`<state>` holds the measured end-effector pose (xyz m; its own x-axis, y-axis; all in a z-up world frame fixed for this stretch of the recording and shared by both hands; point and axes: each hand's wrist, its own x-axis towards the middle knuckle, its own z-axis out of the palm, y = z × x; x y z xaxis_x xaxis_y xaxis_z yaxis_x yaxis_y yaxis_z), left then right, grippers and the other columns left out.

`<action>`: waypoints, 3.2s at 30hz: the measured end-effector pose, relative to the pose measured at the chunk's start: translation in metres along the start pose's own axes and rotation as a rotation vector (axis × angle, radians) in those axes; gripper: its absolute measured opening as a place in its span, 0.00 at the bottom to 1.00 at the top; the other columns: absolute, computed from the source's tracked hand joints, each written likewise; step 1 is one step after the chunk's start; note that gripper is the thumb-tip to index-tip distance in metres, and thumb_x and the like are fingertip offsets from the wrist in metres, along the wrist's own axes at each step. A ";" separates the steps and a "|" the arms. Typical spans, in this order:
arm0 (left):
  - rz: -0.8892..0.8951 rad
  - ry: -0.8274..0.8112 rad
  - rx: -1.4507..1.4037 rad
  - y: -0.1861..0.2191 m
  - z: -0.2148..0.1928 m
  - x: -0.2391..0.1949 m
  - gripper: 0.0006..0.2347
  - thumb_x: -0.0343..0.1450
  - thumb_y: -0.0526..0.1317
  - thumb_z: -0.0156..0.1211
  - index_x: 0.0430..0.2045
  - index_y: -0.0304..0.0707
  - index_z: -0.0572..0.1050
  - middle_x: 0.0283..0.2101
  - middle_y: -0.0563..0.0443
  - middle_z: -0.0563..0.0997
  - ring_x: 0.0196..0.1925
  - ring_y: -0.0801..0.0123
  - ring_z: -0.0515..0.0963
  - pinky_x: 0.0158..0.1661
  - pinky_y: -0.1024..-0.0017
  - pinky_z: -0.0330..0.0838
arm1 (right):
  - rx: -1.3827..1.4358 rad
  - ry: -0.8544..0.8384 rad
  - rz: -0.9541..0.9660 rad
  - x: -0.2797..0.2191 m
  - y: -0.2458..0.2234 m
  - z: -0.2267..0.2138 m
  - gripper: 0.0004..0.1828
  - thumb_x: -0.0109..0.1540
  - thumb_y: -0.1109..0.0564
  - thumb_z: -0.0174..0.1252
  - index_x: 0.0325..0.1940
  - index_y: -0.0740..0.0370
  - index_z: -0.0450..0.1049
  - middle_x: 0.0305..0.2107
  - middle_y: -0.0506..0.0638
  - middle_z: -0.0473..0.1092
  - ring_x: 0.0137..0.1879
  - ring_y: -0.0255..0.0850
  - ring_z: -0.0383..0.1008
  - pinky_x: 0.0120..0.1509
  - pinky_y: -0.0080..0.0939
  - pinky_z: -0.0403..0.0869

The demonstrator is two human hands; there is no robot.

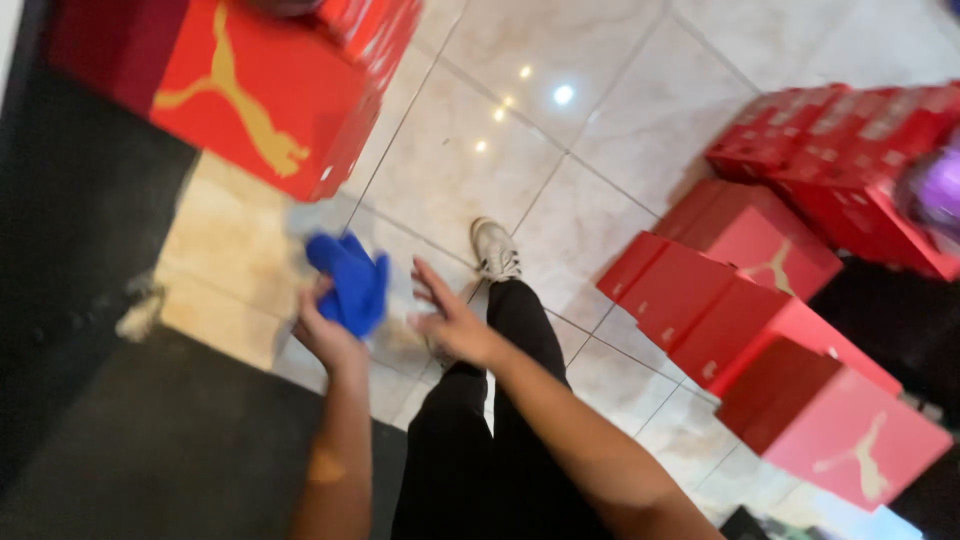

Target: Wiping down shoes and shoe boxes with a cloth and organizing them

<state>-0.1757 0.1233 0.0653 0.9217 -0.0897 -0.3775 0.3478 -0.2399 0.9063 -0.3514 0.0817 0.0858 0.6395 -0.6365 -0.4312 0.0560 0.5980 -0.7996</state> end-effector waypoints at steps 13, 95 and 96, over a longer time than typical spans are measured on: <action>0.033 -1.639 0.387 0.131 -0.029 -0.325 0.17 0.71 0.37 0.60 0.55 0.32 0.76 0.59 0.44 0.75 0.51 0.66 0.78 0.54 0.69 0.72 | 0.003 0.807 -0.374 -0.339 -0.114 -0.049 0.37 0.56 0.52 0.73 0.68 0.56 0.70 0.63 0.58 0.66 0.67 0.48 0.67 0.69 0.53 0.67; -0.480 -1.553 0.973 -0.389 0.375 -0.499 0.39 0.69 0.43 0.73 0.71 0.37 0.52 0.68 0.26 0.63 0.68 0.35 0.65 0.56 0.37 0.68 | 0.493 1.012 0.633 -0.409 0.121 -0.769 0.34 0.45 0.61 0.63 0.57 0.59 0.76 0.44 0.65 0.74 0.44 0.63 0.78 0.44 0.61 0.78; -0.484 -1.543 0.979 -0.390 0.373 -0.500 0.39 0.69 0.43 0.73 0.71 0.37 0.52 0.68 0.26 0.63 0.68 0.35 0.65 0.56 0.37 0.68 | 0.496 1.004 0.641 -0.409 0.104 -0.765 0.34 0.45 0.61 0.63 0.57 0.59 0.76 0.44 0.65 0.74 0.44 0.63 0.78 0.44 0.61 0.78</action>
<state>-0.8361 -0.0990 -0.1701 -0.3455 -0.3927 -0.8523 -0.2239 -0.8475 0.4812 -1.1938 0.0309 -0.1410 -0.1831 -0.1268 -0.9749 0.3704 0.9096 -0.1879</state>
